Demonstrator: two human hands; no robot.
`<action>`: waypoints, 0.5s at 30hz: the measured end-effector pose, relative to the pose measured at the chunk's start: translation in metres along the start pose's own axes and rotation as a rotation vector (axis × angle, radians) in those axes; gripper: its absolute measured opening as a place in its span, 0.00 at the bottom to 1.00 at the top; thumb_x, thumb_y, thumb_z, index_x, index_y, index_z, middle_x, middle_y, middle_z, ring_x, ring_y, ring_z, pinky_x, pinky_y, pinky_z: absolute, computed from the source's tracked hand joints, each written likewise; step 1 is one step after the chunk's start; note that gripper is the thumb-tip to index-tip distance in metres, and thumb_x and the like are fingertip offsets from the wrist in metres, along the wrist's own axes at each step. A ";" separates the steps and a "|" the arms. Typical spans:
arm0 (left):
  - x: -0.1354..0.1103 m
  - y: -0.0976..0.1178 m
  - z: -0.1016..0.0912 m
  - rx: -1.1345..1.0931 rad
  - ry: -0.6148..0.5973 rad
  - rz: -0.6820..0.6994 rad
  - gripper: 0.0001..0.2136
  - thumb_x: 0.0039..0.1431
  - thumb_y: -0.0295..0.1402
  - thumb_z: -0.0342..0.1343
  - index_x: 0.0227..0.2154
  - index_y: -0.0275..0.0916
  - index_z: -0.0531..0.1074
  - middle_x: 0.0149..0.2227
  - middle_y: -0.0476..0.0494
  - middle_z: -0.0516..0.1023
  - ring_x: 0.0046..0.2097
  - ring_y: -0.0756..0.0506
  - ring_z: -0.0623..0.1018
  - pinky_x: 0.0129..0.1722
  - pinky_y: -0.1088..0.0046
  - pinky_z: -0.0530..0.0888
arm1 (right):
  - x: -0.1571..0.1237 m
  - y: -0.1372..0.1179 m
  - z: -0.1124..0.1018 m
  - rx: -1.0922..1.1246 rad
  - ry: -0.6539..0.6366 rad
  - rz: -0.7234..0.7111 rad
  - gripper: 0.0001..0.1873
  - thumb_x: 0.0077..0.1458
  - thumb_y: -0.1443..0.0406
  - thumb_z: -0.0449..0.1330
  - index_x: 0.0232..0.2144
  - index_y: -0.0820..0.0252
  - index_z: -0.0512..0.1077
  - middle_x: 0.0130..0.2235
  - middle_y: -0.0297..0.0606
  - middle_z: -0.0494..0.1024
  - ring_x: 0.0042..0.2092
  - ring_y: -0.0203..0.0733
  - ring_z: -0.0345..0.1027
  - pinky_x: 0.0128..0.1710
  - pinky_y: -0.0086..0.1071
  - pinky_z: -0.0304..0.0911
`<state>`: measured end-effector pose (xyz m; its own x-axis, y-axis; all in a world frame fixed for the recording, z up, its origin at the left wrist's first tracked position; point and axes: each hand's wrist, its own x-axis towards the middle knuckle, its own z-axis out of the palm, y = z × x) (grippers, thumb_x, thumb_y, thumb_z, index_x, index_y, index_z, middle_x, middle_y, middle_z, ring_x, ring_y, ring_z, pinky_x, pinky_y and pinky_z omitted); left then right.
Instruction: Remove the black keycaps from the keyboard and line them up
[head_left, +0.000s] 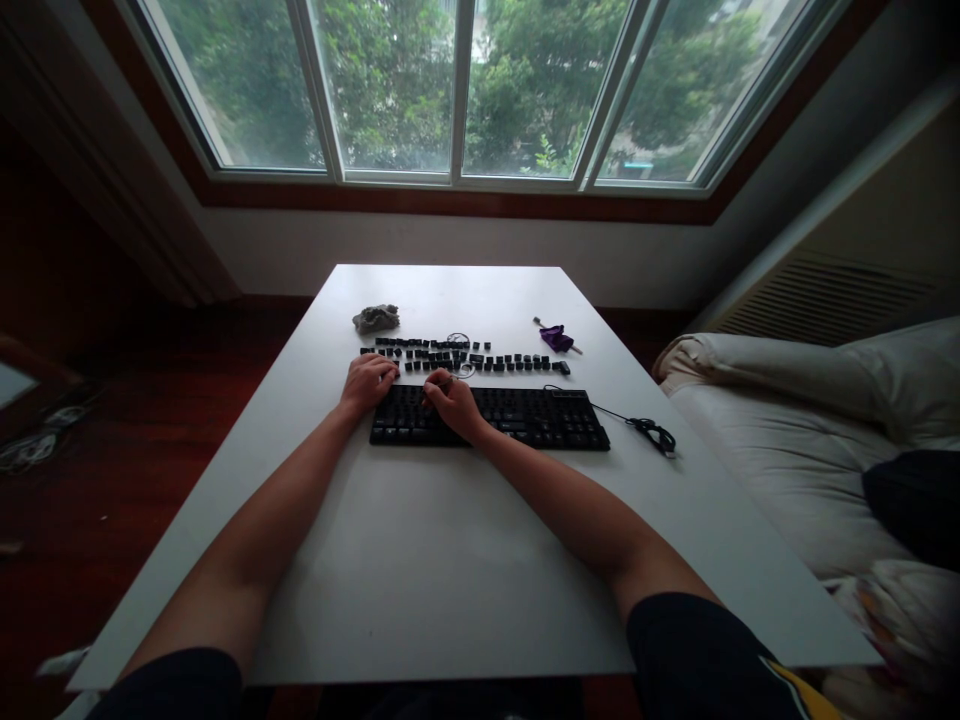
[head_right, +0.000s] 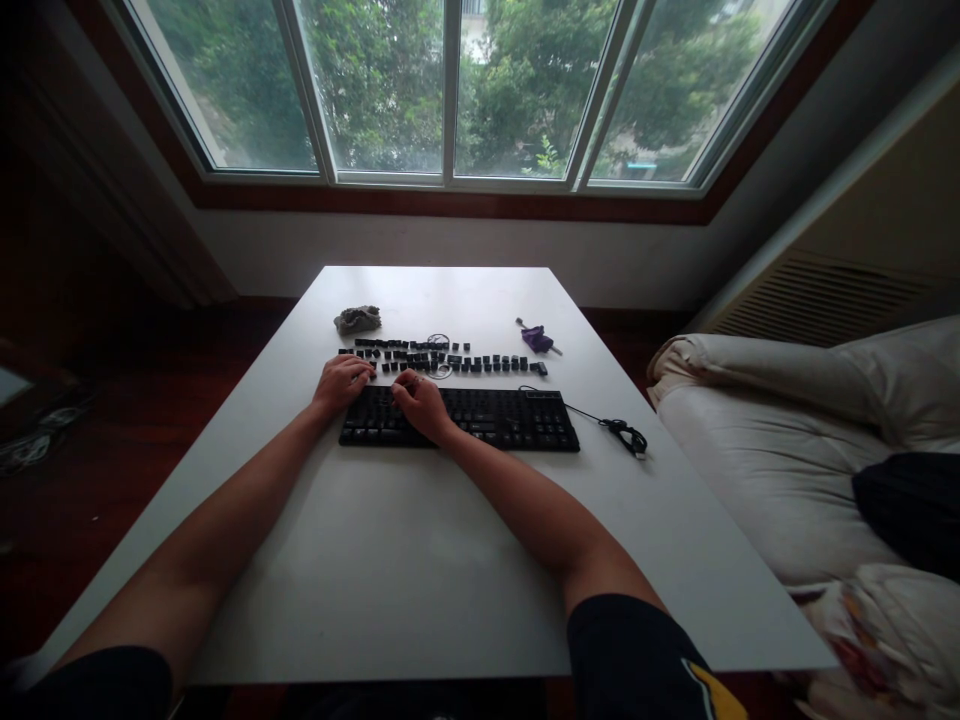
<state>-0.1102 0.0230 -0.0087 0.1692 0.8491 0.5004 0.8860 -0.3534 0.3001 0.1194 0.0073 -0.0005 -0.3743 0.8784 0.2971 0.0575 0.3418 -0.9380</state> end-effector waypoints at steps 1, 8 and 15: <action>0.000 0.000 0.000 -0.001 0.003 0.000 0.13 0.64 0.34 0.50 0.36 0.45 0.81 0.43 0.46 0.82 0.53 0.40 0.73 0.59 0.57 0.65 | 0.000 0.000 0.000 -0.002 0.000 0.003 0.08 0.59 0.59 0.56 0.31 0.57 0.68 0.23 0.30 0.73 0.28 0.39 0.73 0.29 0.29 0.63; -0.001 -0.003 -0.001 -0.020 0.016 0.011 0.12 0.62 0.34 0.51 0.32 0.45 0.81 0.40 0.48 0.83 0.52 0.41 0.75 0.60 0.59 0.65 | 0.000 0.002 0.002 -0.001 0.007 0.013 0.09 0.59 0.58 0.56 0.31 0.56 0.68 0.23 0.30 0.73 0.27 0.38 0.71 0.28 0.28 0.63; -0.003 -0.004 -0.008 0.037 0.129 -0.051 0.10 0.59 0.29 0.52 0.35 0.44 0.79 0.45 0.45 0.80 0.52 0.39 0.72 0.55 0.56 0.66 | -0.001 0.001 0.001 -0.020 0.003 0.014 0.10 0.60 0.57 0.55 0.31 0.56 0.68 0.23 0.30 0.73 0.27 0.38 0.70 0.29 0.28 0.62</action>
<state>-0.1175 0.0180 -0.0048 0.0683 0.8071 0.5864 0.9079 -0.2939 0.2987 0.1189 0.0063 -0.0015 -0.3701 0.8843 0.2846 0.0815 0.3361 -0.9383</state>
